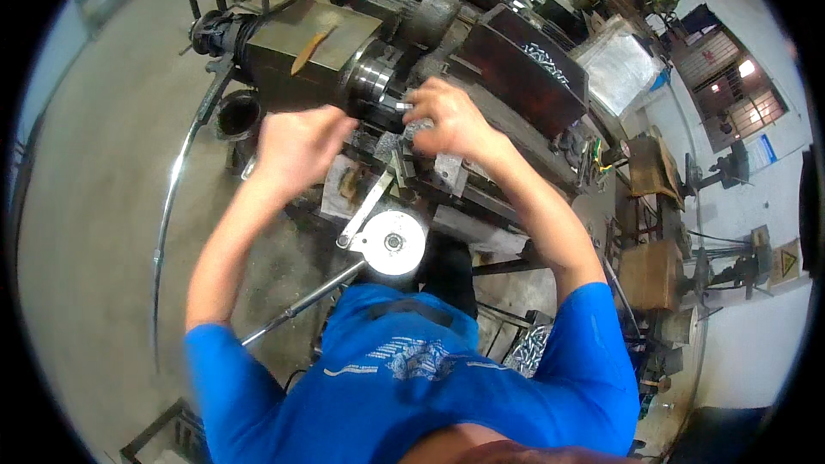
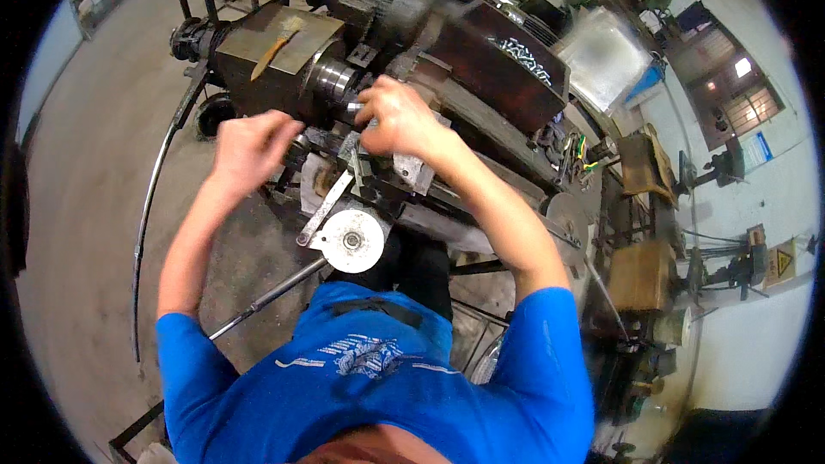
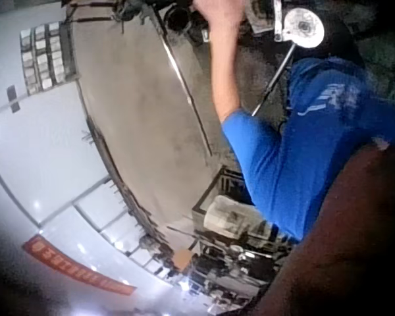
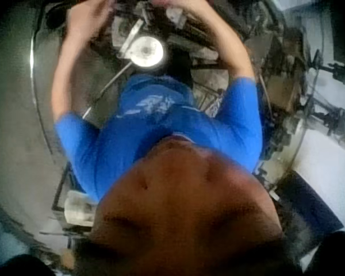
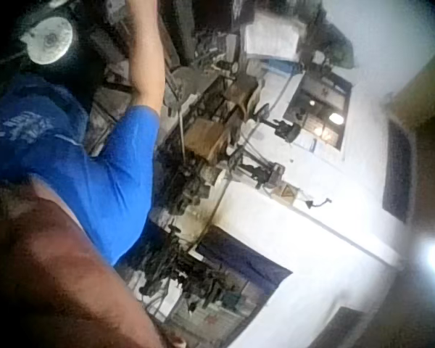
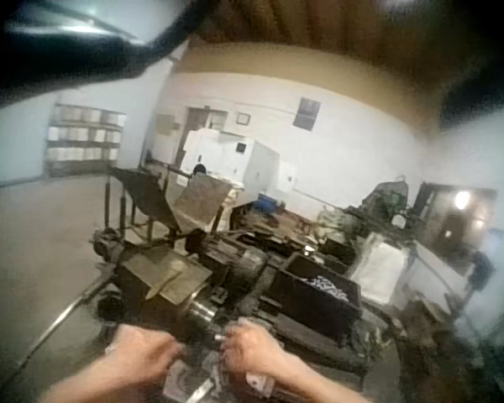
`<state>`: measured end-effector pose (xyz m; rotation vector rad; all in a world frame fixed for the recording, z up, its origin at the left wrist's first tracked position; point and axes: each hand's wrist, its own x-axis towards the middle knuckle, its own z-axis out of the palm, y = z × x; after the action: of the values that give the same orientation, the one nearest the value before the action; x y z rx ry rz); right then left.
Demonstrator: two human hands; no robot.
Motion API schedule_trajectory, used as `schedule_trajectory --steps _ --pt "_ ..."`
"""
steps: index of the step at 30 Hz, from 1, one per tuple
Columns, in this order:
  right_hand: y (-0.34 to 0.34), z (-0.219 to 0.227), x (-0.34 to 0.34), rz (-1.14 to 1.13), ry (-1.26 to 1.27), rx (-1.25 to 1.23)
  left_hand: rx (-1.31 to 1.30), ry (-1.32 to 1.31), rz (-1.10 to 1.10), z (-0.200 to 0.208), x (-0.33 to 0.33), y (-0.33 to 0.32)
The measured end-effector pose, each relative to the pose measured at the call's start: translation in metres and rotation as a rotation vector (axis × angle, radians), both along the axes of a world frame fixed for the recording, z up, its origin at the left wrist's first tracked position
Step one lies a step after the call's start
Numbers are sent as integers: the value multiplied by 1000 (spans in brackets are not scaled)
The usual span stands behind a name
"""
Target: The person operates a metal turning machine, repeatedly loading small metal pieces into the chuck, engaging the cutting tool, and collecting the finished parts. The person uses a long metal rod to assist with loading and unloading the workpieces.
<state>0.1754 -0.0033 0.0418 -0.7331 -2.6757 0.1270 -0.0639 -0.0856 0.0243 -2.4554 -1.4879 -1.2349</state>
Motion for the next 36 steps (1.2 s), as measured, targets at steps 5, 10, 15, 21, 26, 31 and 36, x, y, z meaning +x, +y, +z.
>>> schedule_trajectory --steps 5,10,15,21,26,31,36 --pt "63 -27 -24 -348 -246 -30 -78 -68 322 0 -123 -25" --pt "84 -44 -32 -371 -301 -41 -369 161 717 -15 -223 -92" --pt "79 -44 -29 -360 -216 -125 -608 -125 761 -53 -247 -149" --pt "78 -44 -29 -426 -282 -139 -708 33 791 -66 -202 -155" --pt "75 -41 -29 -413 -241 -158 -630 36 761 -85 -216 -145" --pt "73 -38 -35 -401 -256 -176 -591 180 827 -96 -231 -143" --pt "75 -44 -33 -428 -199 -159 -542 411 910 -97 -242 -130"
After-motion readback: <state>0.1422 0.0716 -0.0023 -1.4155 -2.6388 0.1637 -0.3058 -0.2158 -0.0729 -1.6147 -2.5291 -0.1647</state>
